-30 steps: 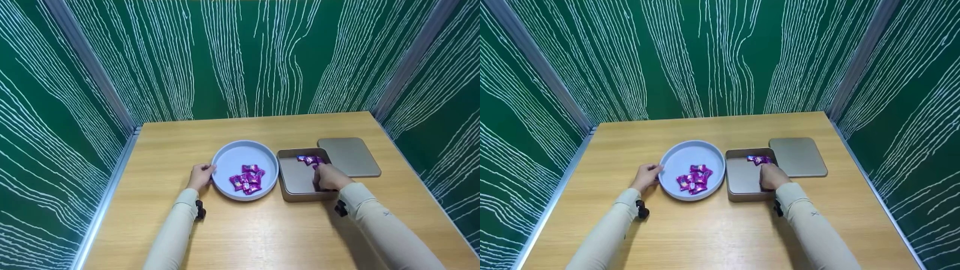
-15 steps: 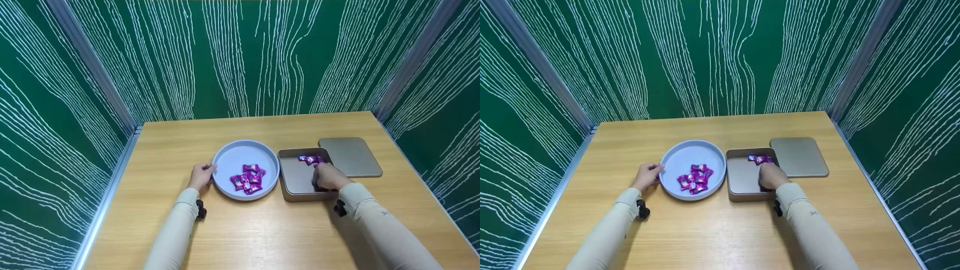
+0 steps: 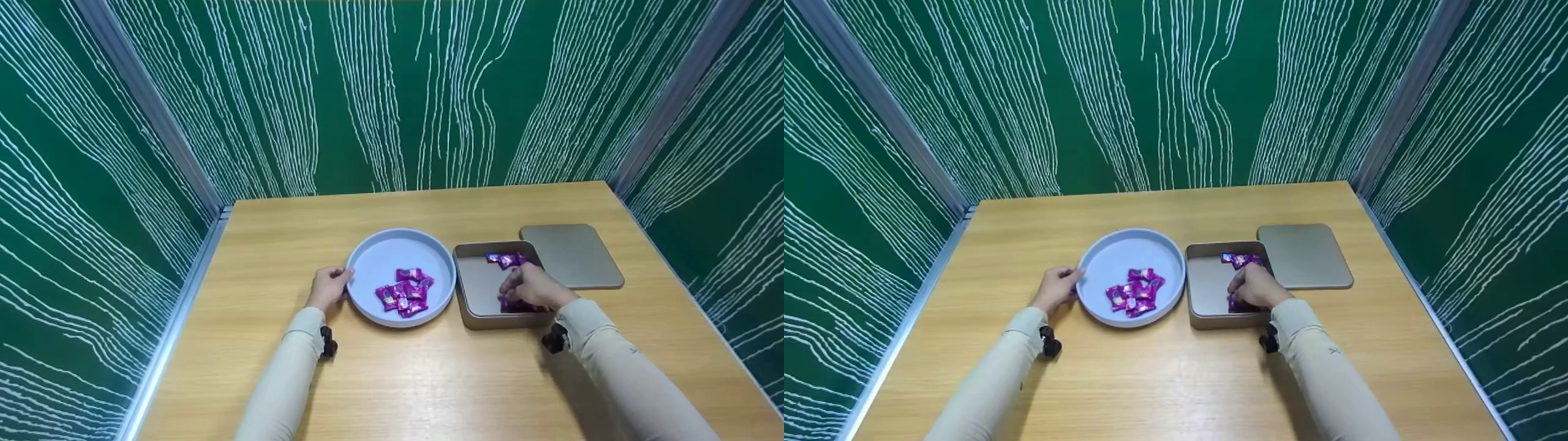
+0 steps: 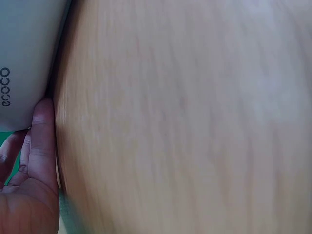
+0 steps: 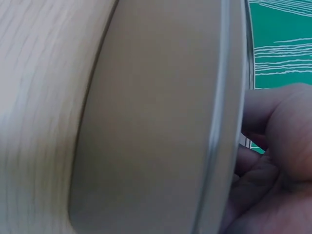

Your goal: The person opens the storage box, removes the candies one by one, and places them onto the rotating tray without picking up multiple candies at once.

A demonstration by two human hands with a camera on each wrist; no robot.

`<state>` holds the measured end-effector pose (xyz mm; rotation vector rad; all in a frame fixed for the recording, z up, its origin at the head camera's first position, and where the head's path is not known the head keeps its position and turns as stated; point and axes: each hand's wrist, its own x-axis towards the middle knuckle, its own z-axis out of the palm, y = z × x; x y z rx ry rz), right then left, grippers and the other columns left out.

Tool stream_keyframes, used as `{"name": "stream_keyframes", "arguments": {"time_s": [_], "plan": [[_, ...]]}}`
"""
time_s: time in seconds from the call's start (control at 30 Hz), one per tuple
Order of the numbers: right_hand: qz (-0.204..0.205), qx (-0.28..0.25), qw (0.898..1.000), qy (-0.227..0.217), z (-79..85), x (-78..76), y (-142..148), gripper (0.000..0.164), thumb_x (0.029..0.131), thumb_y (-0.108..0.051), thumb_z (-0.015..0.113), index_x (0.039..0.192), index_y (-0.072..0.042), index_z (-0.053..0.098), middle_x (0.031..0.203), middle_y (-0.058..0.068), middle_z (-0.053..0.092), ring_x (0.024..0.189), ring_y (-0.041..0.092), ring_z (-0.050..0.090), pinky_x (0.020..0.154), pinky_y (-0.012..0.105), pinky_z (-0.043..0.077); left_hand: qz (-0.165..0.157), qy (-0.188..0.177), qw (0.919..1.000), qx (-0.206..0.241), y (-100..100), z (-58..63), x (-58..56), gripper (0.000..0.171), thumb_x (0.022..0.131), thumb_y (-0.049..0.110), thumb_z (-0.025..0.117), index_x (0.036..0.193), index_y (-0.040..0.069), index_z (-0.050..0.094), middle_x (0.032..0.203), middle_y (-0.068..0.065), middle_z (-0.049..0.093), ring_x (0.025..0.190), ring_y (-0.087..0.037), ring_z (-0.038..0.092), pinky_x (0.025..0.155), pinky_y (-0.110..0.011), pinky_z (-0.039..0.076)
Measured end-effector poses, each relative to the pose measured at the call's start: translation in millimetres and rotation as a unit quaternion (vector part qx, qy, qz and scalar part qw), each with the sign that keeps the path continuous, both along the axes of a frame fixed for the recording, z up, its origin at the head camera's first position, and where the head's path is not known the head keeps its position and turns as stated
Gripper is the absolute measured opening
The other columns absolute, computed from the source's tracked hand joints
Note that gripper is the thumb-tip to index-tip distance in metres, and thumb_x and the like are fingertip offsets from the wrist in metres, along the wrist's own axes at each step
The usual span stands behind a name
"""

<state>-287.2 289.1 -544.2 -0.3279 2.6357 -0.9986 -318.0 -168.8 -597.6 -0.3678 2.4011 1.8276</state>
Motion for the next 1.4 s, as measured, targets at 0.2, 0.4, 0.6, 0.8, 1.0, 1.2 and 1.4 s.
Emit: {"name": "stream_keyframes", "arguments": {"time_s": [0.2, 0.4, 0.6, 0.8, 1.0, 1.2, 1.4], "plan": [[-0.018, -0.038, 0.999, -0.002, 3.7, -4.0, -3, 0.008, 0.093, 0.002, 0.076, 0.098, 0.005, 0.080, 0.095, 0.010, 0.080, 0.085, 0.012, 0.064, 0.081, 0.026, 0.051, 0.000, -0.004, 1.0000, 0.004, 0, 2.6, 0.3, 0.028, 0.106, 0.022, 0.071, 0.120, -0.001, 0.077, 0.103, -0.010, 0.072, 0.081, -0.013, 0.067, 0.063, -0.023, 0.062], [-0.027, -0.098, 0.995, 0.012, 9.1, -7.9, -13, 0.009, 0.097, 0.007, 0.069, 0.100, 0.014, 0.072, 0.086, 0.009, 0.076, 0.079, 0.010, 0.061, 0.073, 0.021, 0.051, 0.001, -0.002, 1.0000, -0.003, 0, 3.2, 0.1, 0.030, 0.106, 0.022, 0.071, 0.123, -0.003, 0.076, 0.103, -0.011, 0.074, 0.081, -0.014, 0.067, 0.064, -0.024, 0.063], [-0.084, -0.183, 0.979, -0.008, 19.3, -11.2, -31, 0.008, 0.100, 0.010, 0.066, 0.104, 0.016, 0.068, 0.081, 0.007, 0.072, 0.066, 0.009, 0.066, 0.059, 0.024, 0.063, 0.002, 0.007, 1.0000, -0.006, 2, 2.5, 0.6, 0.030, 0.106, 0.022, 0.071, 0.121, -0.004, 0.076, 0.097, -0.009, 0.073, 0.077, -0.013, 0.066, 0.061, -0.023, 0.060], [-0.128, -0.174, 0.976, 0.002, 28.7, -17.7, -57, 0.013, 0.102, 0.005, 0.066, 0.111, 0.013, 0.072, 0.092, 0.013, 0.076, 0.073, 0.010, 0.071, 0.070, 0.025, 0.067, 0.003, 0.002, 1.0000, -0.005, 1, 3.2, 1.1, 0.031, 0.106, 0.022, 0.071, 0.123, -0.003, 0.076, 0.102, -0.011, 0.074, 0.079, -0.013, 0.067, 0.063, -0.023, 0.062], [-0.157, -0.244, 0.956, -0.028, 33.4, -26.4, -90, 0.018, 0.100, 0.007, 0.069, 0.115, 0.016, 0.070, 0.090, 0.011, 0.077, 0.071, 0.010, 0.073, 0.072, 0.027, 0.068, -0.003, -0.002, 1.0000, 0.001, 1, 2.3, 0.4, 0.031, 0.107, 0.022, 0.071, 0.124, -0.004, 0.075, 0.103, -0.013, 0.074, 0.080, -0.015, 0.069, 0.066, -0.026, 0.065], [-0.175, -0.292, 0.939, -0.041, 32.9, -28.9, -123, 0.018, 0.096, 0.013, 0.071, 0.113, 0.017, 0.070, 0.091, 0.013, 0.077, 0.070, 0.012, 0.074, 0.074, 0.029, 0.069, -0.006, 0.000, 0.9999, -0.011, 0, 2.4, 0.0, 0.032, 0.106, 0.023, 0.071, 0.125, -0.002, 0.076, 0.105, -0.013, 0.075, 0.080, -0.014, 0.068, 0.066, -0.025, 0.064], [-0.194, -0.305, 0.932, -0.038, 20.1, -27.9, -150, 0.014, 0.091, 0.016, 0.073, 0.105, 0.014, 0.073, 0.093, 0.021, 0.078, 0.067, 0.015, 0.074, 0.071, 0.031, 0.069, -0.007, 0.012, 0.9999, -0.002, -1, 3.0, 1.7, 0.029, 0.106, 0.021, 0.071, 0.118, -0.004, 0.076, 0.093, -0.008, 0.071, 0.073, -0.011, 0.065, 0.060, -0.021, 0.060]]}}
